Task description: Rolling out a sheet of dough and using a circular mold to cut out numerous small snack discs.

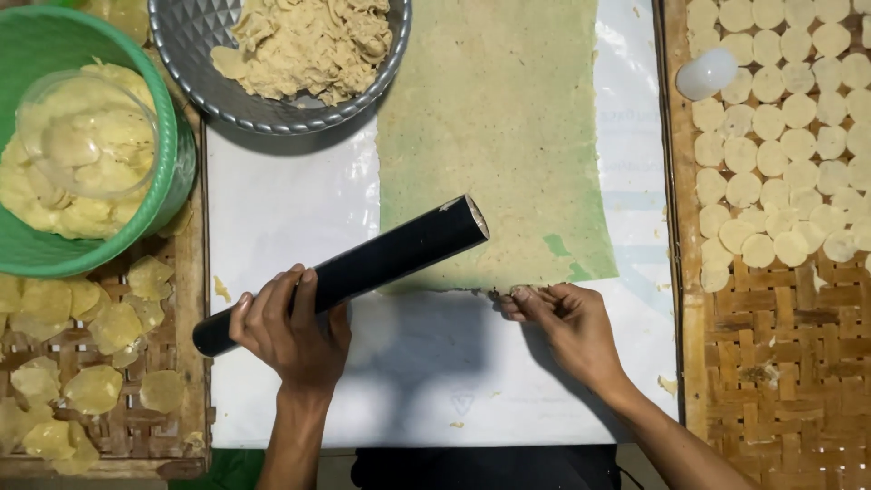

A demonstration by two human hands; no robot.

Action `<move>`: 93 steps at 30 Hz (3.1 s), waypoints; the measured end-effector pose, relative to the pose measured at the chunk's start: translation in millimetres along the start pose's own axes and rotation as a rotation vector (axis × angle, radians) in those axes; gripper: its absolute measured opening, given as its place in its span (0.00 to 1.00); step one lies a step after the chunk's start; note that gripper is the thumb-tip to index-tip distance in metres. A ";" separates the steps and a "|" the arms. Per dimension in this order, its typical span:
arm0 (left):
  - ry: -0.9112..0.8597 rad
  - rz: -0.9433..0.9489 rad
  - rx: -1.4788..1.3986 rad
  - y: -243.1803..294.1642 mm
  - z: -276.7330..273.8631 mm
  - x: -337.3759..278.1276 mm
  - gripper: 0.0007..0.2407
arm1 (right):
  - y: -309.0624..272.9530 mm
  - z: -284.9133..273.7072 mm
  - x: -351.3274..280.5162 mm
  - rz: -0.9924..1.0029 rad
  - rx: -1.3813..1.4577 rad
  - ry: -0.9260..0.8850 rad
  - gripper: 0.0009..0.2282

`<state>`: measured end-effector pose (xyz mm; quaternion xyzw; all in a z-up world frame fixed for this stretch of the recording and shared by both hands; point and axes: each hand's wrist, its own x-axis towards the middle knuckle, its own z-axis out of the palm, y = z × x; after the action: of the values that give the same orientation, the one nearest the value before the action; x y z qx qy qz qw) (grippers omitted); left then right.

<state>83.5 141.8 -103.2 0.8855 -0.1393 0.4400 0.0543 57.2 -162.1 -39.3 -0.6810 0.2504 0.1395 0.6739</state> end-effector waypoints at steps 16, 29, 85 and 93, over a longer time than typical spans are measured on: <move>0.011 -0.050 -0.004 2.3 -1.0 -0.9 0.12 | 5.2 15.1 -0.2 0.030 0.245 0.024 0.07; 0.029 -0.095 -0.030 1.1 -0.7 -7.3 0.15 | -2.6 35.7 0.5 0.067 0.290 -0.051 0.10; -0.115 -0.179 -0.104 8.8 -21.0 2.2 0.15 | 8.1 -6.0 5.7 -0.526 -0.389 -0.043 0.14; -0.072 -0.153 -0.084 12.0 -20.2 5.9 0.13 | -41.1 -36.2 40.1 -0.572 -0.903 0.039 0.05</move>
<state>68.0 133.6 -86.6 0.9057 -0.0914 0.3963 0.1199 107.1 -205.4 -23.7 -0.9466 -0.0179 0.0314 0.3204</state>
